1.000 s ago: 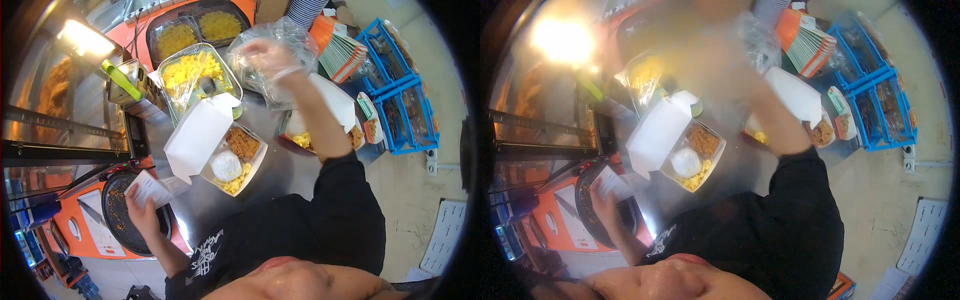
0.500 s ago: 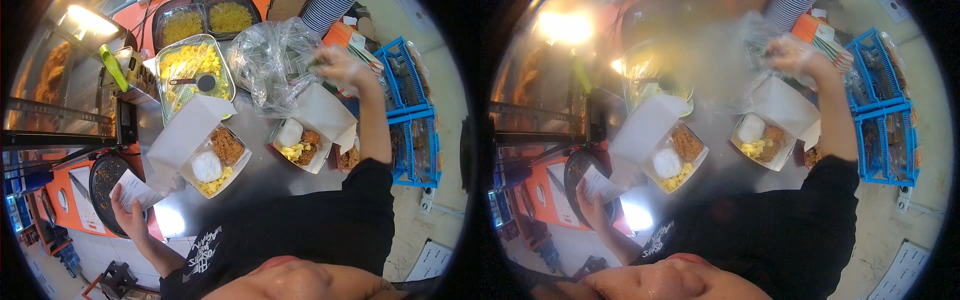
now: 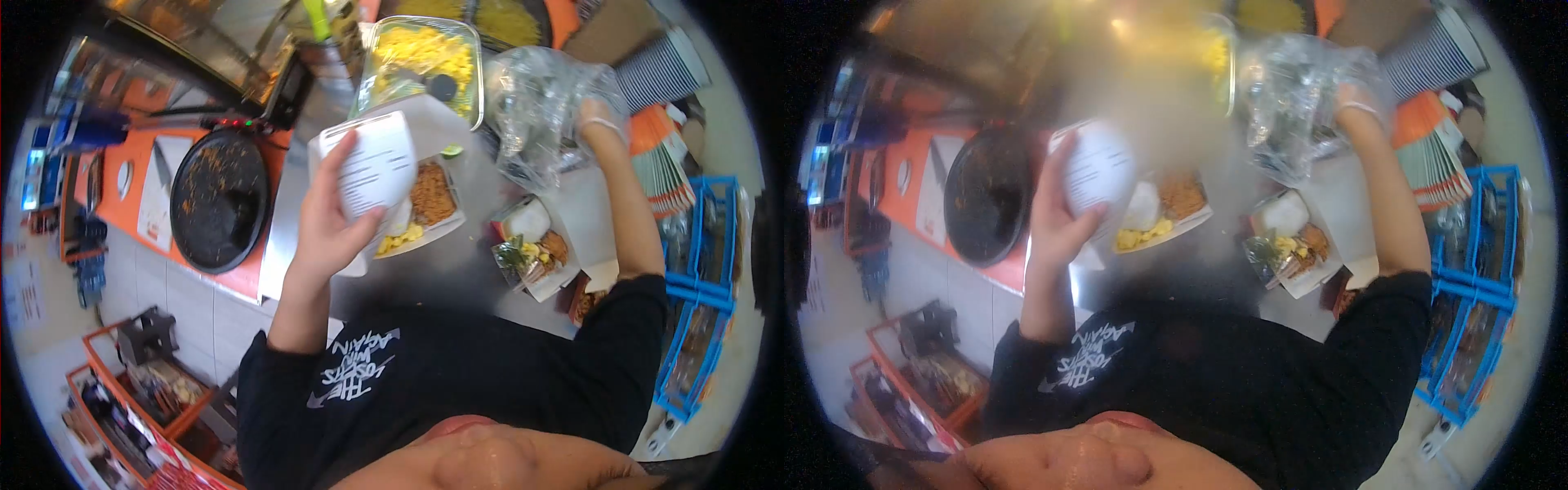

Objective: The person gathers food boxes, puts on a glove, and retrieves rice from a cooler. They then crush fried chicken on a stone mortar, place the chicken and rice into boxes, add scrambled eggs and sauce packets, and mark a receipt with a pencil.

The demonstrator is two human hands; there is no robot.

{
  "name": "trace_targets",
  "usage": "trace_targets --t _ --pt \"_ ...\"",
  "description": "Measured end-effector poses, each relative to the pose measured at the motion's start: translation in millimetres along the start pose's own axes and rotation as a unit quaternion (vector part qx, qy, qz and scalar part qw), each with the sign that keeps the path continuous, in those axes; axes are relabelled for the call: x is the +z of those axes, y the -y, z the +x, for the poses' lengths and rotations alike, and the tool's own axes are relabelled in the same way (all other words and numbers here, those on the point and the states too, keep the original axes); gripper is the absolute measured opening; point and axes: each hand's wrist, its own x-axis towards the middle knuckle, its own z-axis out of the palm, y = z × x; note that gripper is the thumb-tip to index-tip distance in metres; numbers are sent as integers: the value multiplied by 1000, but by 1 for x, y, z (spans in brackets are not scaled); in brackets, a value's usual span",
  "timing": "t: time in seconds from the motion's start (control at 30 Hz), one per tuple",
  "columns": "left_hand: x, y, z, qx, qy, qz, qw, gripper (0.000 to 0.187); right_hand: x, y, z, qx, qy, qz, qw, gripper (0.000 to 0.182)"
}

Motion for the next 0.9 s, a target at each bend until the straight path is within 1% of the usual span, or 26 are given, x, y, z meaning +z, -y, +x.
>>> trace_targets --t 0.13,0.17,0.23,0.27,0.33,0.37,0.4,0.43,0.47,0.5,0.53,0.57,0.63,0.67,0.7,0.73,0.77,0.8,0.83,0.87,0.9 --pt "1 -1 1 -28 3 -66 997 77 -1 -17 13 57 38 12 998 34" --pt "0 -1 1 -35 10 -94 995 77 1 -12 11 52 37 10 998 34" --pt "-1 -1 1 -40 9 -108 993 78 5 0 6 94 31 -30 995 35" --pt "-3 0 1 -45 13 -123 991 78 6 -6 12 93 31 -30 995 35" --pt "-7 -2 3 -44 15 -142 989 76 10 -25 28 123 0 12 992 35" --pt "-9 -1 2 -44 17 -163 986 73 -1 -26 20 122 2 12 992 35" --pt "-13 2 3 -47 16 -164 985 73 -17 -31 8 87 -44 5 995 32" --pt "-18 7 5 -74 14 -228 971 70 -25 -33 1 52 -90 -1 995 30" --pt "-22 10 5 -102 12 -291 951 68 -13 -51 6 52 -86 -2 995 30" --pt "-24 10 5 -104 14 -291 951 68 6 -85 17 25 -103 166 980 29" --pt "-26 9 6 -110 10 -282 953 67 15 -103 23 -4 -119 329 937 28" --pt "-29 9 7 -113 3 -274 955 66 -5 -90 6 -4 -122 328 937 28" --pt "-33 9 7 -119 -1 -279 953 66 -43 -63 -46 74 -208 487 845 20" --pt "-35 9 7 -128 -2 -281 951 66 -44 -52 -63 75 -207 486 846 20" --pt "-38 10 7 -129 0 -281 951 66 -42 -42 -79 -42 -159 548 820 15" --pt "-40 12 7 -130 -1 -285 950 65 -40 -26 -95 -157 -108 599 778 13" --pt "-43 13 7 -131 0 -289 948 65 -36 14 -114 -207 -113 647 725 12" --pt "-45 14 7 -132 6 -290 948 65 -13 28 -115 -250 -27 601 759 28" --pt "-47 16 7 -122 7 -293 948 64 -26 84 -144 -139 -49 499 854 29" --pt "-49 17 7 -110 8 -297 949 64 6 100 -133 -218 39 535 815 31" --pt "-49 16 6 -110 12 -298 948 64 25 121 -138 -226 -55 458 858 33"
